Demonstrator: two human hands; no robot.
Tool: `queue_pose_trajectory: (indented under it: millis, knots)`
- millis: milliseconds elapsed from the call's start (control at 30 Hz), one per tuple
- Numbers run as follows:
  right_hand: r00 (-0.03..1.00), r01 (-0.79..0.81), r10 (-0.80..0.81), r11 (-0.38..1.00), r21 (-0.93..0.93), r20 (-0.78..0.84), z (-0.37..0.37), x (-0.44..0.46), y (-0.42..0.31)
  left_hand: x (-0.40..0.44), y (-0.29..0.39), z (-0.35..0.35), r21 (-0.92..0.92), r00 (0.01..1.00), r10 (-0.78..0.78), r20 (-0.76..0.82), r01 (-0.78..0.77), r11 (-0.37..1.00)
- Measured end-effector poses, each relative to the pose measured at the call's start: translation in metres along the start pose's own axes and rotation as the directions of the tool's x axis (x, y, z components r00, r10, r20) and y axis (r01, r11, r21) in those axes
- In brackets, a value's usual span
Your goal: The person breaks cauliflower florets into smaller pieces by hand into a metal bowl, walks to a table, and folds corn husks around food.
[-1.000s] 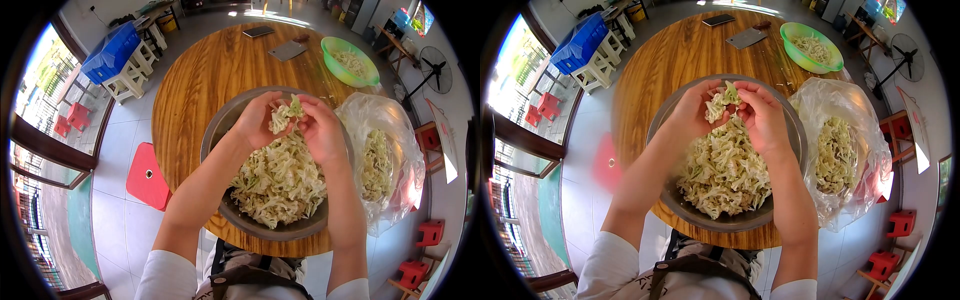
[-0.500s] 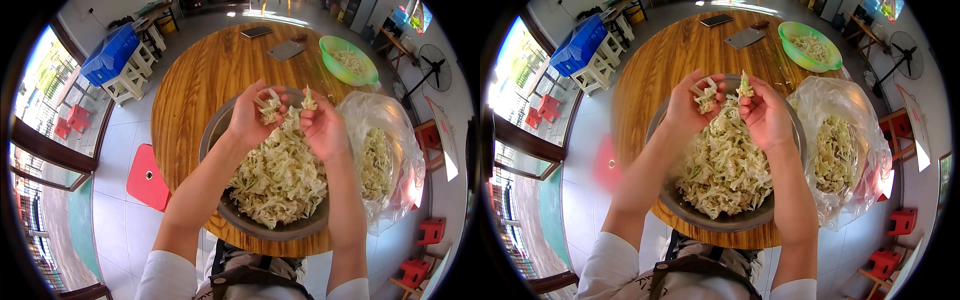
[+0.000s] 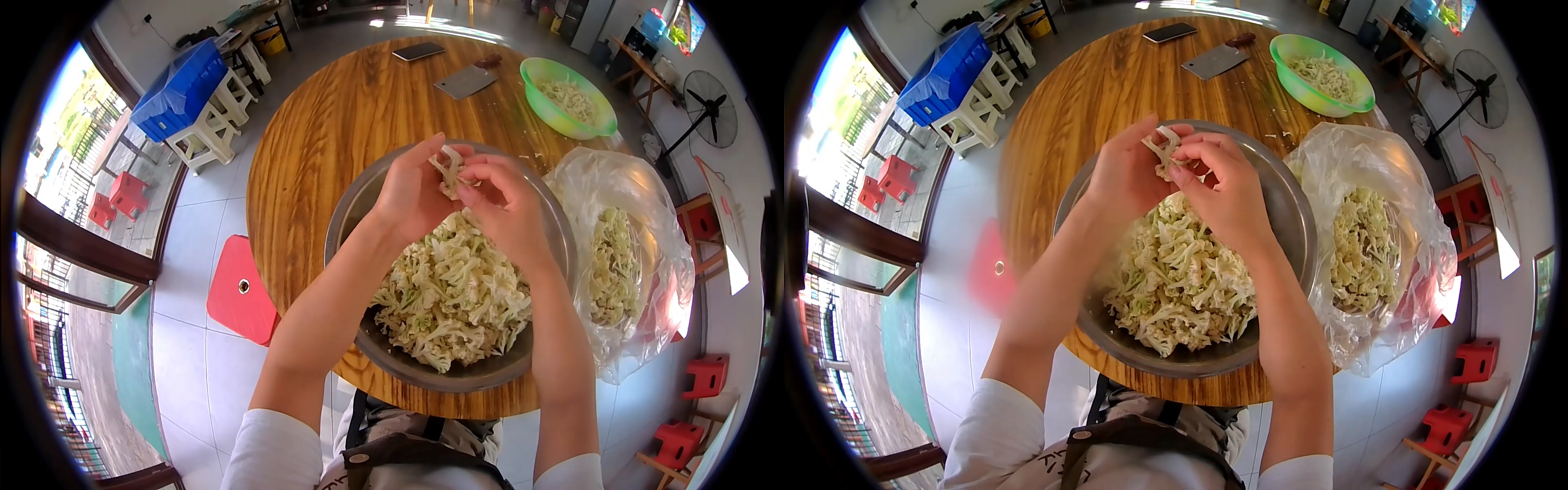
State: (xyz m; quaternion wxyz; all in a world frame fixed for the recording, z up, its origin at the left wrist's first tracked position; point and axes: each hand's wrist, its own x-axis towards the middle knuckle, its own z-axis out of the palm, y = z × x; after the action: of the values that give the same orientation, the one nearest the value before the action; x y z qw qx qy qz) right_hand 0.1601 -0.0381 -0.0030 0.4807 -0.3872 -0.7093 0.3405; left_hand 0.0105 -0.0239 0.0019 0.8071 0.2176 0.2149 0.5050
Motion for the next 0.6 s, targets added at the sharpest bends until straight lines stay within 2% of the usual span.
queue_pose_trajectory:
  millis: [67, 167, 267, 367, 467, 600]
  knots:
    - [0.983, -0.175, 0.183, 0.966, 0.188, -0.024, -0.003, 0.002, -0.003, 0.002, -0.001, 0.000, -0.003, 1.000, 0.030, -0.007, -0.030, 1.000]
    - [0.938, -0.285, 0.345, 0.839, 0.464, -0.047, -0.011, 0.005, -0.008, 0.002, 0.001, 0.000, 0.045, 1.000, -0.005, 0.017, 0.004, 0.999]
    - [0.924, -0.281, 0.378, 0.763, 0.582, -0.050, -0.014, 0.006, 0.000, 0.005, 0.001, -0.005, 0.023, 0.998, -0.059, 0.013, 0.059, 0.998]
    - [0.908, -0.278, 0.418, 0.661, 0.697, -0.034, -0.015, 0.005, 0.007, 0.000, 0.002, 0.003, 0.088, 0.999, -0.031, -0.033, 0.034, 0.996]
    - [0.848, -0.321, 0.529, 0.536, 0.781, -0.014, -0.016, 0.007, 0.003, 0.000, 0.001, -0.003, 0.233, 0.999, 0.037, -0.002, -0.035, 0.972]
    - [0.826, -0.363, 0.563, 0.498, 0.787, 0.025, -0.017, 0.008, 0.003, -0.003, -0.001, 0.009, 0.387, 0.994, 0.108, -0.036, -0.086, 0.918]
